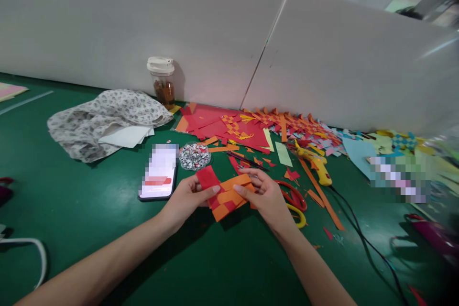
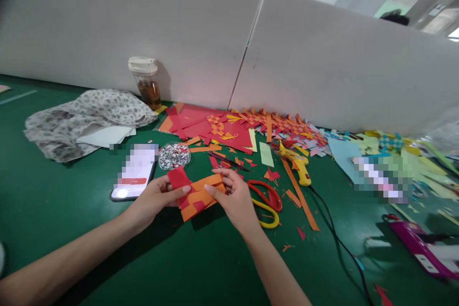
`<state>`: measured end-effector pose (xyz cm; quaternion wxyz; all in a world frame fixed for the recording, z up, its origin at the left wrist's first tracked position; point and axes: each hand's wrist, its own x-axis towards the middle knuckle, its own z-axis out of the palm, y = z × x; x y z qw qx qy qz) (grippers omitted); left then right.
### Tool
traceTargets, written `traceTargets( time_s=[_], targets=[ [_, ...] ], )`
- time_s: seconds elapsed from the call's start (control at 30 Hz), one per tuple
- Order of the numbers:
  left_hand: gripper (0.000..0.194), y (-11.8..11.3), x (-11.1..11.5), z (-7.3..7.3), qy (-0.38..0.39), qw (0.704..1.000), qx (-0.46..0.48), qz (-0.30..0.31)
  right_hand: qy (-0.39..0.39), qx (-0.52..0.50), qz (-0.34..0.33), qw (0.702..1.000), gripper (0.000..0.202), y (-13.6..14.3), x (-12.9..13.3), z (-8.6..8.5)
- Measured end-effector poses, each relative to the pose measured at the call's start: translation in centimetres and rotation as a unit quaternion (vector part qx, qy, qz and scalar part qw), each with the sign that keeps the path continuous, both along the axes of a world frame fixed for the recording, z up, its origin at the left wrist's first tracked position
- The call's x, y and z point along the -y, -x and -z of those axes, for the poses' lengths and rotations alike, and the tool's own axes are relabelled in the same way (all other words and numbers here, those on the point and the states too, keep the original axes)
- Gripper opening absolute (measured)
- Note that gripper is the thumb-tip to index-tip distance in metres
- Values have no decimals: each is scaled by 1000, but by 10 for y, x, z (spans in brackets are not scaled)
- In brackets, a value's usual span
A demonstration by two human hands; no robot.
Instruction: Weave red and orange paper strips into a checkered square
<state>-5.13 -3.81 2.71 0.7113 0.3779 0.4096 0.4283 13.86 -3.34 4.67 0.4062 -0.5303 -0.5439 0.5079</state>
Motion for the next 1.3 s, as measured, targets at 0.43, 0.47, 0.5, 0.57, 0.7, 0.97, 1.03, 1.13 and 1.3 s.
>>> traceTargets(
  time_s=[0.43,0.47,0.5,0.57,0.7,0.97,1.03,1.13,1.3],
  targets=[
    [20,-2,4,-5,-51,993,-86,-57,-14,-82,54,995,55,5,-2,6],
    [20,-1,3,-6,-61,993,-90,-53,-29,-54,42,997,49,2,-3,2],
    [22,1,1,-6,-71,992,-92,-49,-40,-15,20,999,45,-1,-4,-3],
    [24,4,-2,-5,-100,989,-100,-33,-85,68,-23,994,37,-6,-6,-13],
    [20,8,-5,0,-166,965,-203,28,-160,160,-48,973,29,-7,-7,-21],
    [7,10,-4,3,-275,908,-306,84,-177,150,-36,972,13,-1,-10,-1],
    [6,10,-4,3,-282,904,-305,106,-178,134,-21,975,12,-2,-11,5],
    [10,9,-4,5,-271,911,-291,109,-172,98,2,980,13,-3,-11,11],
    [49,5,-1,4,-235,937,-255,49,-237,73,8,969,5,-1,-4,5]
  ],
)
